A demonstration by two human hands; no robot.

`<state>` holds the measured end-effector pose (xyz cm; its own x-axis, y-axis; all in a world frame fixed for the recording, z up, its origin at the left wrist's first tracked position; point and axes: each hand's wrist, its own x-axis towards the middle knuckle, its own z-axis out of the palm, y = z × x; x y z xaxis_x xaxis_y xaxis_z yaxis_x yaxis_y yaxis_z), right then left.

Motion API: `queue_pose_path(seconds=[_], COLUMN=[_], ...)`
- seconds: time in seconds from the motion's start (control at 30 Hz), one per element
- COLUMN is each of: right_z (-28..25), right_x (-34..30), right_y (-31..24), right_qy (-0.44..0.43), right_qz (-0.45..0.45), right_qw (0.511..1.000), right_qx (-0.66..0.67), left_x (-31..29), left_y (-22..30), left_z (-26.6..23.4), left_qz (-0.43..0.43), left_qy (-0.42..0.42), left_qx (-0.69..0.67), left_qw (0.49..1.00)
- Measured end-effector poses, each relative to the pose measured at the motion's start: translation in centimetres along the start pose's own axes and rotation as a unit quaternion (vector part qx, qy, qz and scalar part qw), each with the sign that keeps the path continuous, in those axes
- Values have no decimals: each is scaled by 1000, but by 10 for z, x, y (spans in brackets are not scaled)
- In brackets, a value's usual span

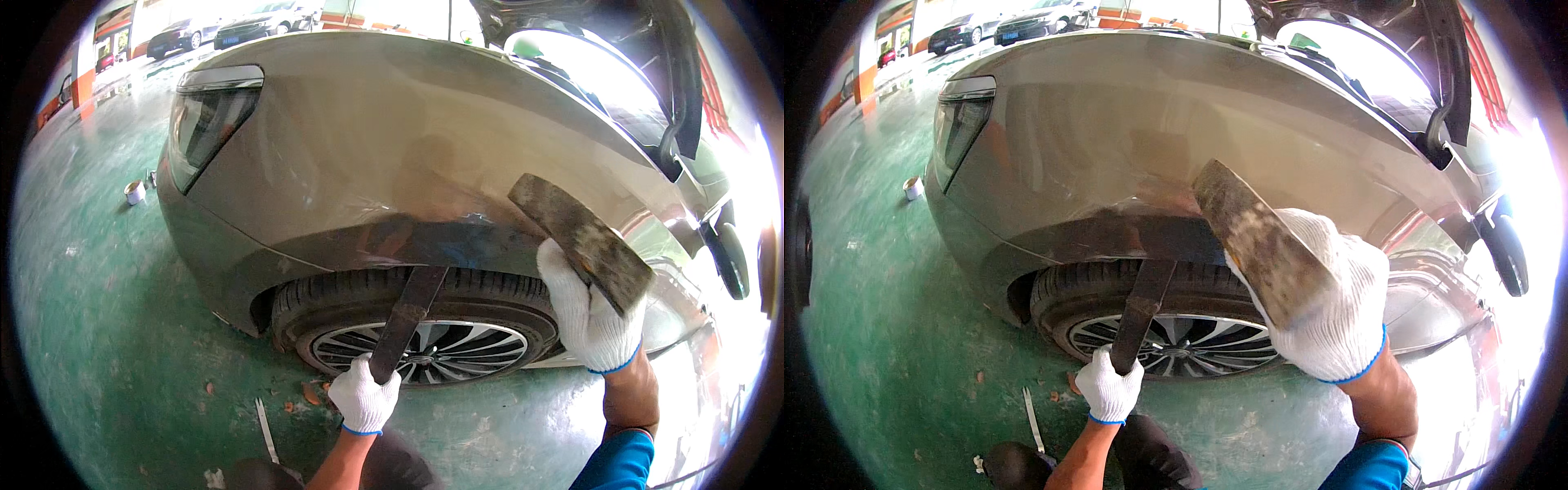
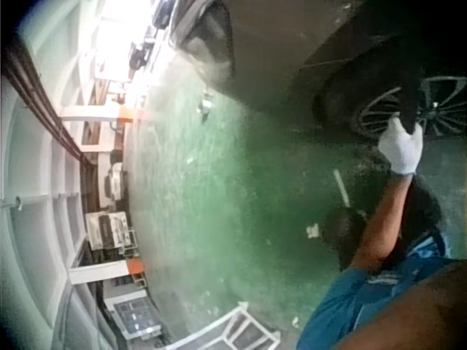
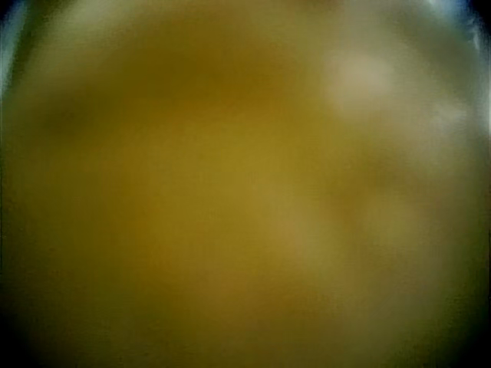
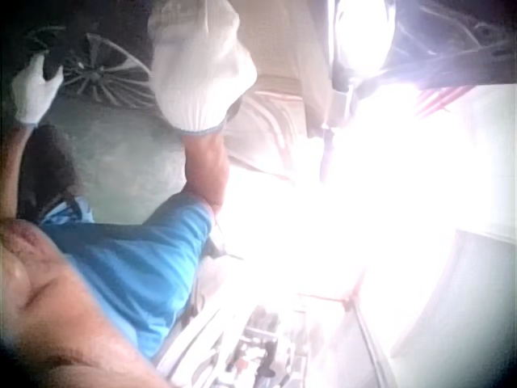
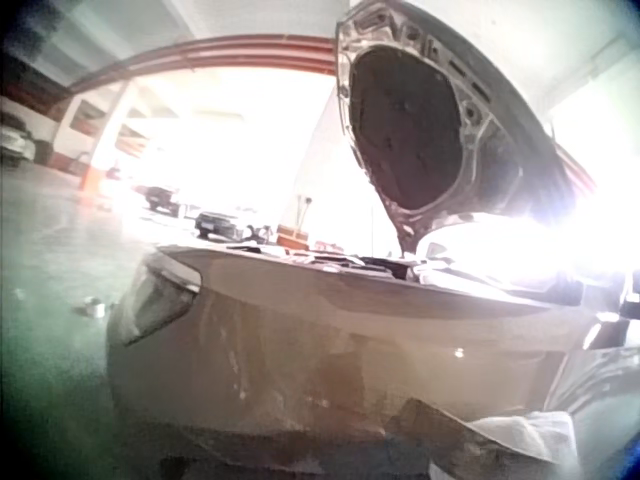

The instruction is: The person kneels by the rear wheel of a car and uses a metal bar as a lever against the tire to push the fender inward. They repeatedly tap the bar with a hammer to adjust the panel's shape.

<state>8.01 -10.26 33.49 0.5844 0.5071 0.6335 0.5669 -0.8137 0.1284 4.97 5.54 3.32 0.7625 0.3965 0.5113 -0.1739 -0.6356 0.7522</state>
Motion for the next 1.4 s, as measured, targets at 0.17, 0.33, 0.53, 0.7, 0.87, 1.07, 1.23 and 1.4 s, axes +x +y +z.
queue_pose_path(seconds=[0.17,0.33,0.53,0.7,0.87,1.07,1.23,1.4], right_z=[-1,-9,1,0,1,-3,-2,2], right_x=[8,8,4,5,5,7,5,9], right_y=[2,-5,13,15,10,0,-6,1], right_qy=[-31,-6,26,6,21,-3,9,-69], right_qz=[-4,31,94,112,111,79,42,19], right_qw=[999,999,992,986,985,991,996,997], right_qx=[-35,18,85,124,128,107,76,-29], left_x=[-2,4,-3,-5,-5,-14,-12,-10], left_y=[-3,6,11,15,10,2,1,4], left_z=[2,-7,-4,-2,0,13,11,7], left_qz=[-10,-71,-107,-116,-112,-66,-52,-72], left_qy=[-10,-64,-103,-92,-99,-38,-20,-42], left_qx=[10,-10,5,-4,14,-3,-15,-3], left_qw=[1000,995,989,989,989,997,998,997])
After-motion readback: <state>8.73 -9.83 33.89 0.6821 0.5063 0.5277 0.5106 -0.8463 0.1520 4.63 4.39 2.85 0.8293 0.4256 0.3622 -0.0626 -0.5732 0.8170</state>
